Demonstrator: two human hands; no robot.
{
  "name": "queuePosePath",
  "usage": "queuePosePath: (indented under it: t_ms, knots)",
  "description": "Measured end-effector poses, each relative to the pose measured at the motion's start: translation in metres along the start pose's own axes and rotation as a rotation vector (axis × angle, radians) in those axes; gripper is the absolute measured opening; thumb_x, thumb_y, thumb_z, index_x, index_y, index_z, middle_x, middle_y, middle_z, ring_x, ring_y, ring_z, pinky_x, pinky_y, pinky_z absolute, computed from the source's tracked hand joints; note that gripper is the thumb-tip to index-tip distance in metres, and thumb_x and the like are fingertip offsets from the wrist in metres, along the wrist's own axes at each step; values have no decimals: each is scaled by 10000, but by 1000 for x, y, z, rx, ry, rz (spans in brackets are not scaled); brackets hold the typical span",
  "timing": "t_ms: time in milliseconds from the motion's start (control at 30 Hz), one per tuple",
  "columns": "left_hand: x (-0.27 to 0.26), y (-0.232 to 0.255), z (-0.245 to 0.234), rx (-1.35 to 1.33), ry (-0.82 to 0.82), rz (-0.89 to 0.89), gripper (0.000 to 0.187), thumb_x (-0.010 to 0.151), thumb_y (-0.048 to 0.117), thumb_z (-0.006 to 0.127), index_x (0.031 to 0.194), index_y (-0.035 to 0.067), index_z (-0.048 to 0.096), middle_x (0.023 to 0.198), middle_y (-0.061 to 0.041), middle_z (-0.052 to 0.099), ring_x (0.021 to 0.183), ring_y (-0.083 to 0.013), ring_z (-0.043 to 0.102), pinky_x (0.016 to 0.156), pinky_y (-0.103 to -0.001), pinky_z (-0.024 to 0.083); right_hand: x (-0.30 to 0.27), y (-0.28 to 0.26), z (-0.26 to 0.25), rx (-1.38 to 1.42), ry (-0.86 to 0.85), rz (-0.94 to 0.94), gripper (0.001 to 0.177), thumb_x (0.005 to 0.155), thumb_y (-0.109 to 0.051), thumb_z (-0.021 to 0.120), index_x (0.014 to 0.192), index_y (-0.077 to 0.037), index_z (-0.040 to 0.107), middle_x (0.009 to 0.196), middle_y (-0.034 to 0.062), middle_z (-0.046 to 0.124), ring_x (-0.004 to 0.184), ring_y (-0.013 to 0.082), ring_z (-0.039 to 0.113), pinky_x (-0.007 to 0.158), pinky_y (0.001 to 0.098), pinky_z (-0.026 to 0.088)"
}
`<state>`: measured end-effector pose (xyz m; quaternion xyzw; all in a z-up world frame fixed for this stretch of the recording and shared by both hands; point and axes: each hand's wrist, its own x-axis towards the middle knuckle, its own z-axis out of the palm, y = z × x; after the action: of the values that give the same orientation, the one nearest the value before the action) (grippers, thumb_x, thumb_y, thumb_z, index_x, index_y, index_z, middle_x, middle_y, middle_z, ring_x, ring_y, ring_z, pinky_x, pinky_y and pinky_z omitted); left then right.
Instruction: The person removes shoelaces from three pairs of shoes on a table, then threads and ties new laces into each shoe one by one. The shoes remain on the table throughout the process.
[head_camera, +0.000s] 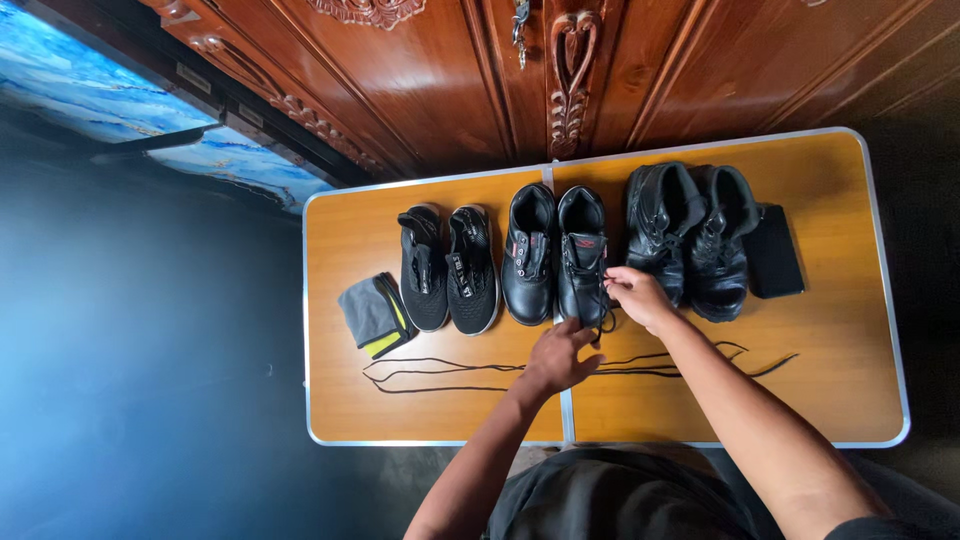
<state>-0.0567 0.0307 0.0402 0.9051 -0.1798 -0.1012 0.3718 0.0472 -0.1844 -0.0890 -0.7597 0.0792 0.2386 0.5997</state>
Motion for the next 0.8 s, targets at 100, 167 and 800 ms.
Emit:
queuePosePath:
  t_ms: [100,167,800]
  knots:
    - [-14,2,-9,-111,-5,73,292,840,417,797,941,146,760,959,-101,668,966,-314,672,866,-436,544,-7,4,1,34,38,4,317,952,-101,651,1247,6,697,1098,100,770,900,141,710,806,285,569]
    - [-21,0,-11,-141,-51,124,269,846,426,786,888,160,789,902,-95,677,932,-295,690,860,-418,563,-8,4,1,42,60,39,286,969,-117,635,1220,4,703,1055,99,775,875,146,711,798,285,569]
    - [28,-30,-81,359,625,-361,724,800,255,758,1412,-54,526,1504,-297,425,1365,-488,393,1115,-547,352,-49,-119,31,-652,340,-552,229,894,-156,726,1121,-129,731,942,74,687,939,286,670,782,403,553]
